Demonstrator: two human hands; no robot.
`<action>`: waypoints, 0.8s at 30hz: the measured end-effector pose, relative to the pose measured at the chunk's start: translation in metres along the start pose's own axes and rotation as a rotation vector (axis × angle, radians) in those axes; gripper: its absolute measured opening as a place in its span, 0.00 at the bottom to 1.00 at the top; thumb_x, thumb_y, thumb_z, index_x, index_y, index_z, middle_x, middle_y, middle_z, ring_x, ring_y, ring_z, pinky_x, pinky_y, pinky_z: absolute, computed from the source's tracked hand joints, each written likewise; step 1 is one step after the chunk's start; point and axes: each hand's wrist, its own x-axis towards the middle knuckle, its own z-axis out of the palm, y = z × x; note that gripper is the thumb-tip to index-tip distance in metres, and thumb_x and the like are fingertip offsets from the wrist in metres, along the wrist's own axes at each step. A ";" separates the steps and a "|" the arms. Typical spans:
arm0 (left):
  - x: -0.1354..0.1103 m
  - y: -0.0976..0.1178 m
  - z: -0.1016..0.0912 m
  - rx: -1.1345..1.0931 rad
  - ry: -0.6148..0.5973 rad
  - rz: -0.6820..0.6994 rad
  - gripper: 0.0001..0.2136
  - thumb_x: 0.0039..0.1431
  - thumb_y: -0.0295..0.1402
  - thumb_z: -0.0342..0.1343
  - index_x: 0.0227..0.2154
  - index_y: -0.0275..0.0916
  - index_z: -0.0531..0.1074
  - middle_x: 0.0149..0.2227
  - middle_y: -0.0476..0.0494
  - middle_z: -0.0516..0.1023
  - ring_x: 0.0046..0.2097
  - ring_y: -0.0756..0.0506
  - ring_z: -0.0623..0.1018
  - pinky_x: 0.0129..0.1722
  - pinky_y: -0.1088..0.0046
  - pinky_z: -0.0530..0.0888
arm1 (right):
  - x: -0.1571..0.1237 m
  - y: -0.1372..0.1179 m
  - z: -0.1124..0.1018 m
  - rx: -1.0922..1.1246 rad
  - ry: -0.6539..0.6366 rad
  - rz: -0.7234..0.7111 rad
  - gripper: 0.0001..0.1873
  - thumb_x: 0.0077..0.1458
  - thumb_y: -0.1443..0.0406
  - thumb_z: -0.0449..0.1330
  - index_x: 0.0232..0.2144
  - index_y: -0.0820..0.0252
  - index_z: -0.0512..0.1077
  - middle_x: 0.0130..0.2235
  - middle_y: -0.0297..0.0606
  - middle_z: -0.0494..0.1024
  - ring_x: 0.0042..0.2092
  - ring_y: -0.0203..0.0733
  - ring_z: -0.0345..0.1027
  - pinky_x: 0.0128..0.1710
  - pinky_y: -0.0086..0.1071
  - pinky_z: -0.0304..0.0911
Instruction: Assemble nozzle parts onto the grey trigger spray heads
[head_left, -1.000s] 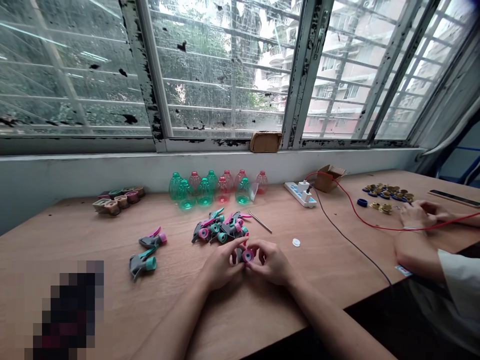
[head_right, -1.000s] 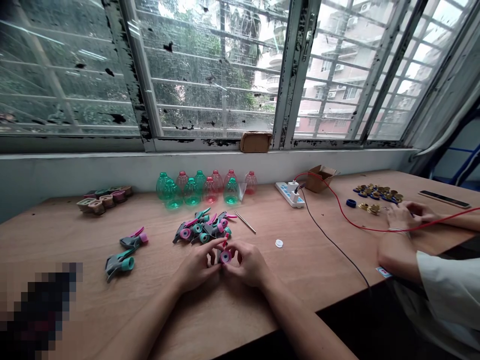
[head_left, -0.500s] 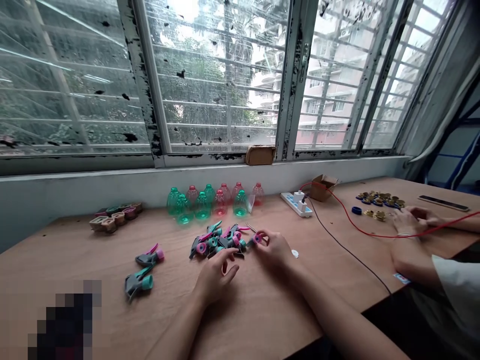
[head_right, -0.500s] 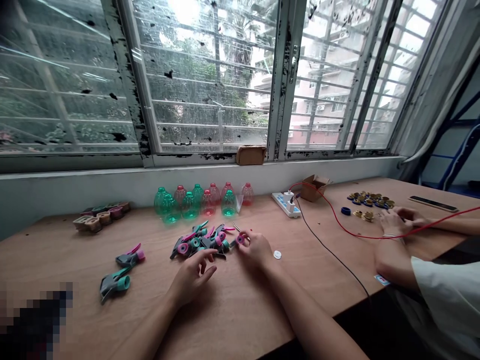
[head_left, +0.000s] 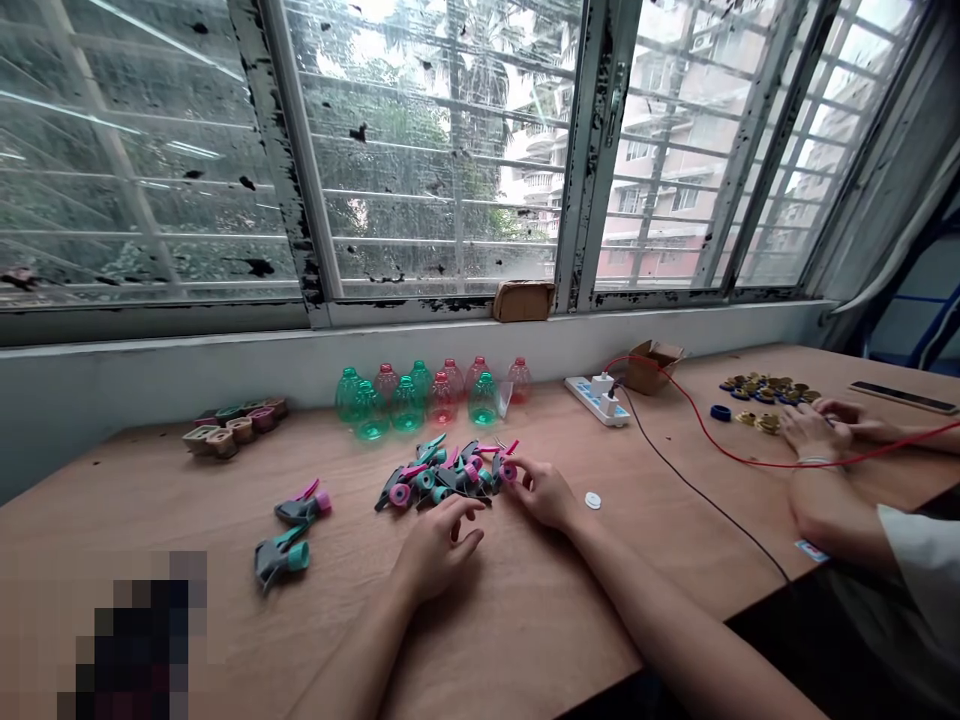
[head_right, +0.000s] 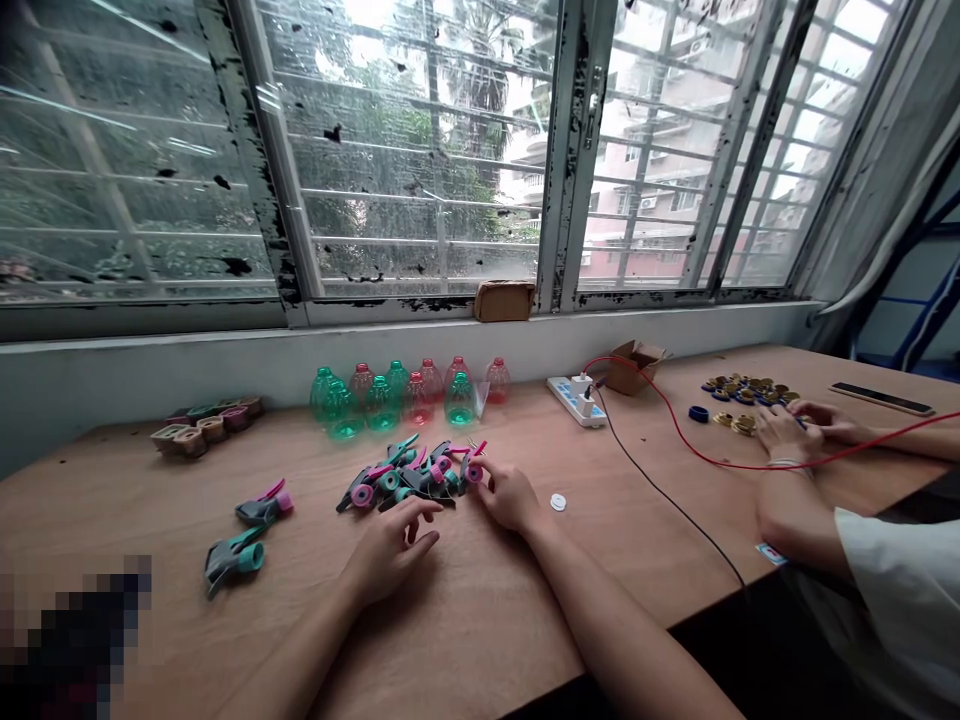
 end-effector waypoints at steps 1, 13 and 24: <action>0.000 0.000 0.000 0.000 -0.005 0.000 0.13 0.56 0.32 0.52 0.45 0.43 0.72 0.40 0.48 0.74 0.29 0.51 0.69 0.33 0.74 0.68 | -0.001 0.000 0.000 -0.002 -0.001 -0.012 0.18 0.52 0.67 0.55 0.46 0.53 0.72 0.23 0.29 0.73 0.24 0.36 0.66 0.30 0.27 0.61; -0.001 0.000 0.004 0.011 -0.069 0.010 0.12 0.55 0.31 0.53 0.43 0.43 0.72 0.42 0.48 0.74 0.28 0.52 0.70 0.34 0.74 0.68 | -0.002 -0.007 0.009 0.254 0.040 -0.043 0.17 0.49 0.75 0.52 0.40 0.58 0.70 0.40 0.38 0.75 0.38 0.38 0.69 0.34 0.28 0.67; 0.000 -0.001 0.005 0.014 -0.066 0.022 0.12 0.56 0.31 0.53 0.44 0.44 0.71 0.41 0.49 0.74 0.28 0.52 0.71 0.33 0.74 0.68 | -0.003 -0.017 0.014 0.363 -0.055 -0.145 0.32 0.50 0.76 0.51 0.57 0.50 0.60 0.60 0.38 0.60 0.61 0.43 0.55 0.52 0.37 0.66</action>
